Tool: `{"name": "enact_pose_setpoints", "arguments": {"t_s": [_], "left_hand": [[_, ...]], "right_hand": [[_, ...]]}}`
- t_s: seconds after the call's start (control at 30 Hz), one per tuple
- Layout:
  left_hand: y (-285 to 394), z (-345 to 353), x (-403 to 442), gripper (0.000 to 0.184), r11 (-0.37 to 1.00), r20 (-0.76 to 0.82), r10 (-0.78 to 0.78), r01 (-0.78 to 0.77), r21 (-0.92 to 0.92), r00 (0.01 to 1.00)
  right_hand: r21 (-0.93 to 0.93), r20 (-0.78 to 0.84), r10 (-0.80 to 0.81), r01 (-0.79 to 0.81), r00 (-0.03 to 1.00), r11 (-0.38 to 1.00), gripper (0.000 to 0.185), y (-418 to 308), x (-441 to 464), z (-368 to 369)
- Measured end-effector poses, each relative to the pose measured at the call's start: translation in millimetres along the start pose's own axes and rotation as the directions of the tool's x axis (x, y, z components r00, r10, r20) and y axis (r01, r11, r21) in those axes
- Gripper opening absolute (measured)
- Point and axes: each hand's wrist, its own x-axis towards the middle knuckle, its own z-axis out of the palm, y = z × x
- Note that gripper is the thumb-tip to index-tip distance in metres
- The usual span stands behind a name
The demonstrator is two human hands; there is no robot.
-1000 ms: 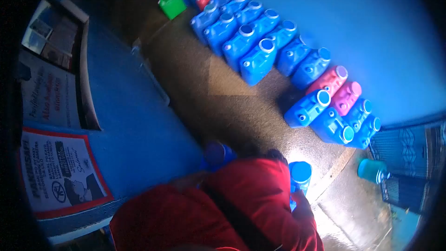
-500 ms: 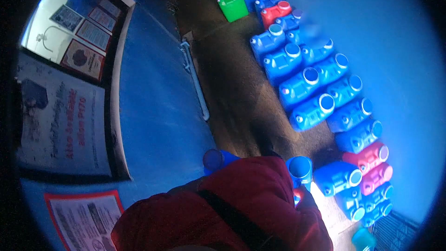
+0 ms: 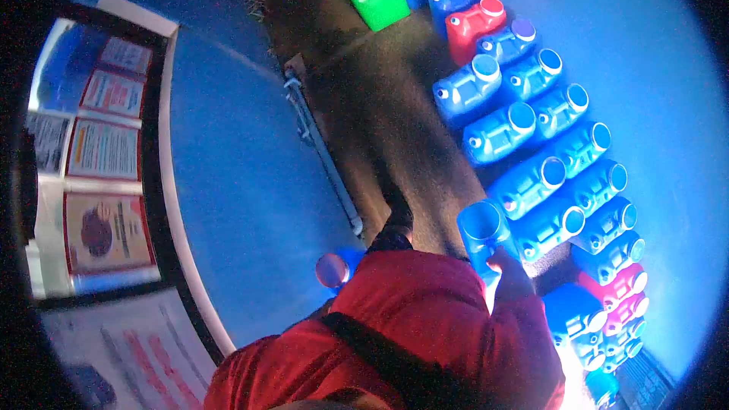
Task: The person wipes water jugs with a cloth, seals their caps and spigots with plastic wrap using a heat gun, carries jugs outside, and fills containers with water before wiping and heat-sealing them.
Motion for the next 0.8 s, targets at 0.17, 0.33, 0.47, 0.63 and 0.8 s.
{"name": "enact_pose_setpoints", "arguments": {"t_s": [0.17, 0.33, 0.47, 0.63, 0.8], "left_hand": [[98, -126, 62, 0.025, 0.998, 0.005, 0.028, -0.028, 0.052, 1.000], [221, -210, 105, 0.024, 0.993, -0.022, 0.081, -0.079, 0.088, 0.996], [301, -270, 128, 0.023, 0.990, -0.045, 0.084, -0.078, 0.120, 0.995], [381, -366, 147, 0.022, 0.978, -0.077, -0.010, 0.026, 0.205, 0.997], [488, -482, 140, 0.021, 0.945, -0.137, -0.095, 0.133, 0.300, 0.986]], "right_hand": [[-0.065, 0.069, -0.197, 0.202, 0.978, 0.977, 0.035, -180, -12, -84], [-0.092, 0.026, -0.140, 0.142, 0.990, 0.986, 0.026, -313, 11, -126], [-0.117, -0.046, -0.197, 0.190, 0.979, 0.975, 0.035, -425, 55, -152], [-0.150, -0.057, -0.246, 0.236, 0.968, 0.960, 0.055, -492, 241, -142], [0.069, 0.037, -0.037, 0.035, 0.999, 0.997, 0.062, -609, 267, -238]]}}
